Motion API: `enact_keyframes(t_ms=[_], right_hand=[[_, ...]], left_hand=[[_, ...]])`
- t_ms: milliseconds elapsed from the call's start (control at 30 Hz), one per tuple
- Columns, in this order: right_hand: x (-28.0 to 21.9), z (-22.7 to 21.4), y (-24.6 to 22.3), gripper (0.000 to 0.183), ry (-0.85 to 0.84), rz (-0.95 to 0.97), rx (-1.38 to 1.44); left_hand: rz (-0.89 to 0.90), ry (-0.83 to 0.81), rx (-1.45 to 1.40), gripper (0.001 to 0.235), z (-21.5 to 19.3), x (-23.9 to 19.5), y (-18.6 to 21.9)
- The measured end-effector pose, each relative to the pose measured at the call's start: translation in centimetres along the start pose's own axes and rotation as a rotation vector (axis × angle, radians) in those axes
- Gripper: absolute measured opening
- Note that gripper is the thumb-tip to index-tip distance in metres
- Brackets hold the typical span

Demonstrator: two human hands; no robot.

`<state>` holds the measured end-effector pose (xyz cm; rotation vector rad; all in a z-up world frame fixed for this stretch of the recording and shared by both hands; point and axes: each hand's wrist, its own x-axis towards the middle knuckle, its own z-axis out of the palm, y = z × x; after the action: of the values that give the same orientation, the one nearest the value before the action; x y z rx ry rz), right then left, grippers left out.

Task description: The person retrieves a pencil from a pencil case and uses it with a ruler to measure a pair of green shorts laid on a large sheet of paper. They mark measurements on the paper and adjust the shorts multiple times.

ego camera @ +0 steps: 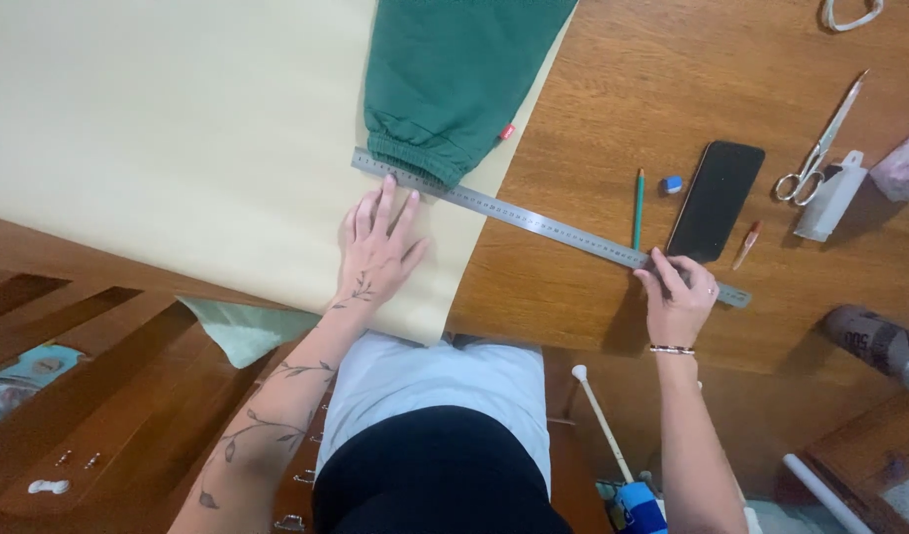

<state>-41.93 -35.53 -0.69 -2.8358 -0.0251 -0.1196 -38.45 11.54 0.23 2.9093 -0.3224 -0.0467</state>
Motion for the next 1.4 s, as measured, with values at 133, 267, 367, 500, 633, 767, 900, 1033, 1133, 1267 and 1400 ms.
enact_keyframes(t_ms=[133, 267, 367, 500, 633, 767, 900, 1033, 1133, 1267, 1400], right_hand=[[-0.2, 0.1, -0.2, 0.037, 0.022, 0.001, 0.028], [-0.2, -0.2, -0.3, 0.036, 0.011, -0.013, 0.014], [0.0, -0.9, -0.8, 0.039, -0.035, 0.036, 0.014], [2.2, -1.7, -2.5, 0.037, -0.03, 0.055, 0.014], [5.6, -0.4, -4.3, 0.029, 0.038, 0.062, 0.102], [8.8, 0.9, -6.1, 0.039, -0.084, 0.22, 0.127], [10.1, 1.2, -5.7, 0.032, -0.086, 0.165, 0.14], [11.2, -1.8, -6.6, 0.011, 0.285, -0.007, 0.126], [10.3, -2.0, -5.9, 0.012, 0.309, -0.061, 0.111], [7.4, -0.3, -8.5, 0.029, -0.039, -0.117, 0.101], [2.9, 2.4, -8.9, 0.041, 0.008, -0.094, 0.103]], left_hand=[[-0.005, -0.008, 0.02, 0.069, 0.4, 0.0, 0.0], [-0.013, -0.027, 0.031, 0.077, 0.2, 0.3, 0.1], [-0.001, -0.073, 0.005, 0.083, 0.6, 0.5, -0.1], [0.02, -0.042, 0.009, 0.084, 1.5, 0.5, -0.2], [0.04, -0.01, 0.0, 0.085, 1.7, 0.4, -0.4], [0.05, 0.001, 0.012, 0.086, 1.7, 0.5, -0.4], [0.041, 0.0, 0.042, 0.089, 2.3, 0.2, -0.5], [0.056, 0.06, 0.046, 0.087, 2.5, 0.7, -0.4], [0.061, 0.064, 0.039, 0.087, 2.3, 0.4, -0.5], [0.065, 0.075, 0.058, 0.087, 1.9, 0.5, -0.3], [0.06, 0.098, 0.049, 0.089, 2.0, 0.5, -0.4]])
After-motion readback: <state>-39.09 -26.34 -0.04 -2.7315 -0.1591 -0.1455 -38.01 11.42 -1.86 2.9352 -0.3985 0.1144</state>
